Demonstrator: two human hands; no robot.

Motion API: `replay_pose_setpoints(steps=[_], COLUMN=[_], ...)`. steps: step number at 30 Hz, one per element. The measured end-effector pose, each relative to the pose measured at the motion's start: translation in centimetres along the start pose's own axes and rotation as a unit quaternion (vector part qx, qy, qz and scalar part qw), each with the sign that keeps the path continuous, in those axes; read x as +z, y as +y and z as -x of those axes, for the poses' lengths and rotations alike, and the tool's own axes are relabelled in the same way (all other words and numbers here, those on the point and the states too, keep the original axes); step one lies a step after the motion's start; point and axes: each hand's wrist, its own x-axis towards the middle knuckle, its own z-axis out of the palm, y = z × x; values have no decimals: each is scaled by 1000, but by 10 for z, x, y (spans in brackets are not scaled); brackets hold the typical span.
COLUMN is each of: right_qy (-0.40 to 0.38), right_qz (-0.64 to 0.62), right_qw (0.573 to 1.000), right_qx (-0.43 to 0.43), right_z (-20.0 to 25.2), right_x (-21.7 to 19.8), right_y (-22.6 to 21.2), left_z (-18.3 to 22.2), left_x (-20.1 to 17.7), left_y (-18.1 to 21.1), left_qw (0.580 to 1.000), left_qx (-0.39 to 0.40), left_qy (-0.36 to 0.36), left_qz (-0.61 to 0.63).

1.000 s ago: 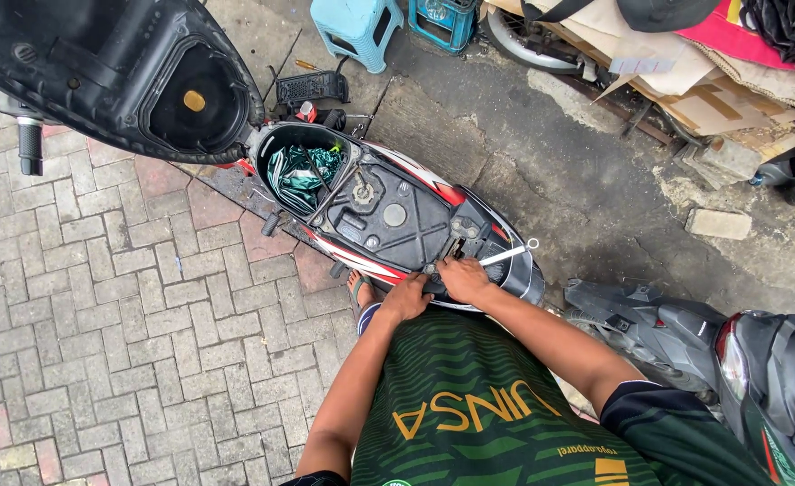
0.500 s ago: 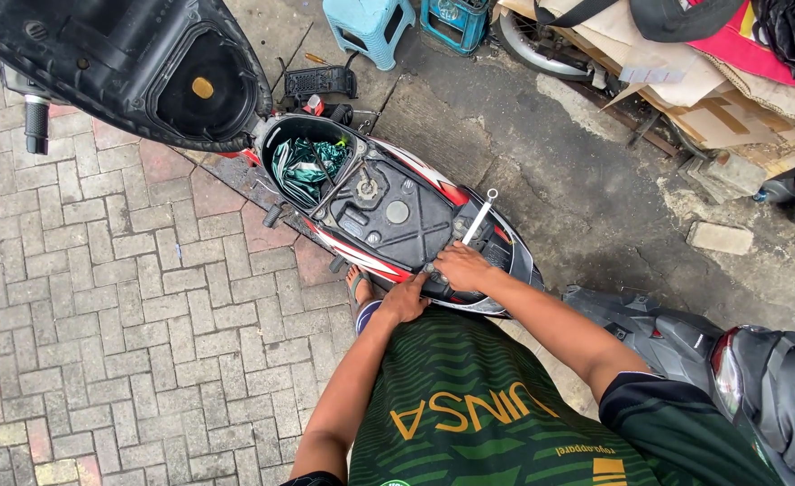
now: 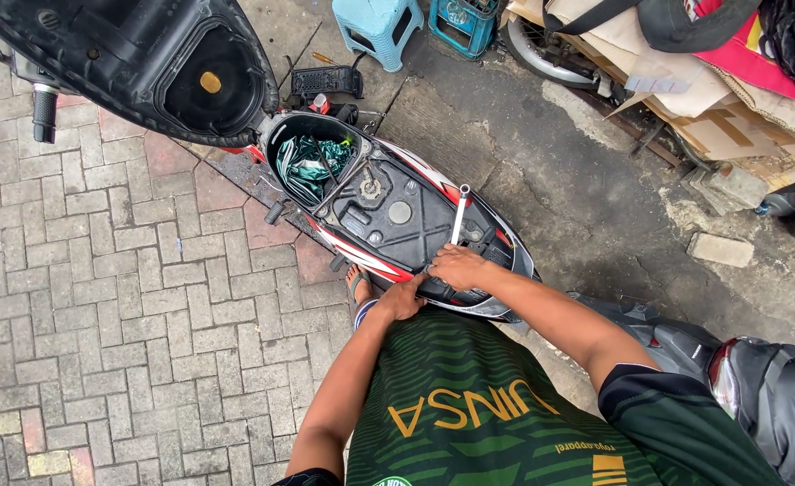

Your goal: A person uses a wrench to work on the internal bolts and components of a motorcycle under the seat area.

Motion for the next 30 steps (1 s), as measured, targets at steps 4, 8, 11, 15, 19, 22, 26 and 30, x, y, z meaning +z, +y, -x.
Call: replay_pose_setpoints(steps=[4,8,11,15,19,22,26,30], right_qy=[3,-19,-86,-127,-130,-90,-83,-38], right_qz=[13,-8,-62,-129,-130,-160,-157,-121], right_qw=[1000,1000,990,962,941,931,922,946], right_qx=[-6,19,91,205,285,316,344,300], right_z=[-1,1,-3,-1,0,5,6,12], right_x=[4,-7,-8,2,6,-4,-9,-19], right_y=[4,0,-3,-13,-34,-47,-53,-52], left_z=[-6,-5,-9,-7,-17,-18,-18,-18], left_x=[0,-4,-4,-8,0,-1,-2,-1], left_y=[-5,-1,-6,-2,-12,-12,-12,-9], left_qw=[1000,999,999,998,998,998,998,998], left_qx=[-3,-10,-13,-10,-8,-9,-5,-5], left_qy=[-19,-34,-41,-57,-57,-60,-58,-51], left_qz=[4,12,11,14,6,10,15,21])
